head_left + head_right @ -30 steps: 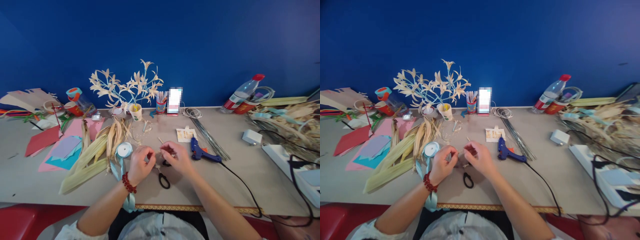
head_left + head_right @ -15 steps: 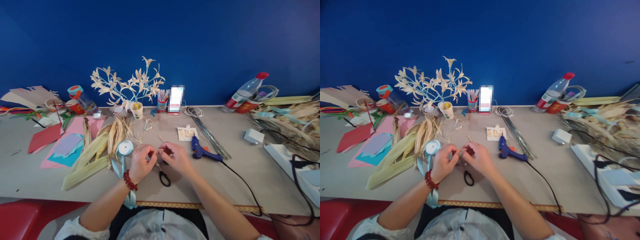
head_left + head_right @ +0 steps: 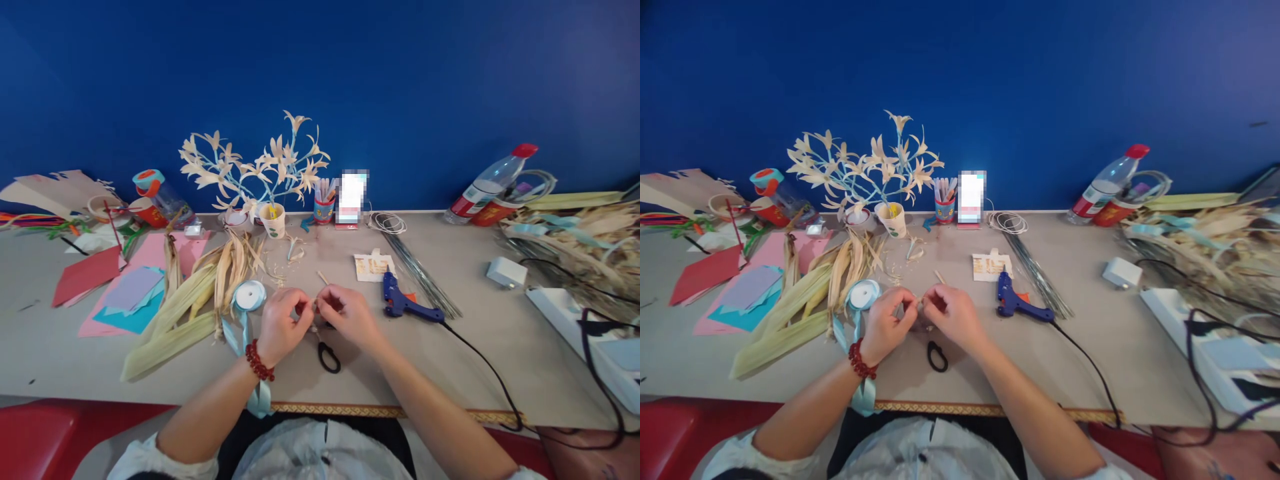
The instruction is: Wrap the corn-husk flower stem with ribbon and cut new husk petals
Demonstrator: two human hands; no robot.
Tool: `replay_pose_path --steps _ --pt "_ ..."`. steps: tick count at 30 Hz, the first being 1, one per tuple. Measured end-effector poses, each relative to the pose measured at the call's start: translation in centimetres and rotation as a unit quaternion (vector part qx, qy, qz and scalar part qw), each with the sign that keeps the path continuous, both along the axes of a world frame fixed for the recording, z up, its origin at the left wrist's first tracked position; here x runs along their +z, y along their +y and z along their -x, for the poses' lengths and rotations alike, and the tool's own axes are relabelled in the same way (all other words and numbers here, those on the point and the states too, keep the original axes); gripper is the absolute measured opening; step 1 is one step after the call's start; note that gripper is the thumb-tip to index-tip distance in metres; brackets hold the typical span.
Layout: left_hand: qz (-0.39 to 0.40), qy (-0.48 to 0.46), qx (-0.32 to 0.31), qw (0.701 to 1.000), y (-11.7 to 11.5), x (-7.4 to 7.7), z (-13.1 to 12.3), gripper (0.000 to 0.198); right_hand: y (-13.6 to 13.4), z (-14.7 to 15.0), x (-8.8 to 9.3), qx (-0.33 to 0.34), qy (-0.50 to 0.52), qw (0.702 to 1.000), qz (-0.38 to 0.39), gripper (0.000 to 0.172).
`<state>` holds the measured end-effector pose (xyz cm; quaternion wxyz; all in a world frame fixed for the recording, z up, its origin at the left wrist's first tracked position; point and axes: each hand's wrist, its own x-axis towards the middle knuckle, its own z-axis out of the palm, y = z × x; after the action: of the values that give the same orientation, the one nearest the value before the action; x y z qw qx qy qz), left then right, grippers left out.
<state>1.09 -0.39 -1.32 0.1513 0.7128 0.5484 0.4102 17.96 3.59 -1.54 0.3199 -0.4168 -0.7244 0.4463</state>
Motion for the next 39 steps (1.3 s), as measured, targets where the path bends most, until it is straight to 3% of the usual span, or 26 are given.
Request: replay_pose_path --steps 6,11,16,21,27,32,37,39 --pt "-0.015 -0.008 0.017 1.000 0.1 -0.2 0.2 0.010 0.5 -0.8 -0.1 -0.059 0.008 0.998 0.000 0.008" --pt "-0.003 -0.002 0.009 1.000 0.0 -0.2 0.1 0.011 0.2 -0.5 0.2 -0.023 -0.010 0.999 -0.027 0.007" --pt "-0.004 -0.015 0.020 1.000 0.0 -0.2 0.1 0.010 0.5 -1.0 0.2 -0.084 -0.011 0.995 -0.046 0.009" --pt "0.005 -0.018 0.013 1.000 0.0 -0.3 0.1 0.011 -0.1 -0.4 0.5 -0.032 0.023 0.999 -0.018 0.009" --pt "0.009 -0.036 -0.020 0.999 0.0 0.1 -0.3 0.008 -0.9 0.3 0.6 -0.035 -0.032 0.995 -0.088 0.010" --pt "-0.012 -0.002 -0.005 1.000 0.3 -0.2 -0.1 0.011 -1.0 0.1 0.6 -0.035 -0.070 0.982 -0.173 0.012" --pt "-0.040 0.013 0.056 0.998 0.6 -0.1 1.2 0.009 -0.8 -0.5 0.4 -0.074 -0.007 0.984 -0.160 0.010" --pt "-0.026 -0.015 0.039 0.999 0.6 0.2 1.1 0.008 -0.8 -0.5 0.2 -0.075 0.008 0.986 -0.148 0.010"
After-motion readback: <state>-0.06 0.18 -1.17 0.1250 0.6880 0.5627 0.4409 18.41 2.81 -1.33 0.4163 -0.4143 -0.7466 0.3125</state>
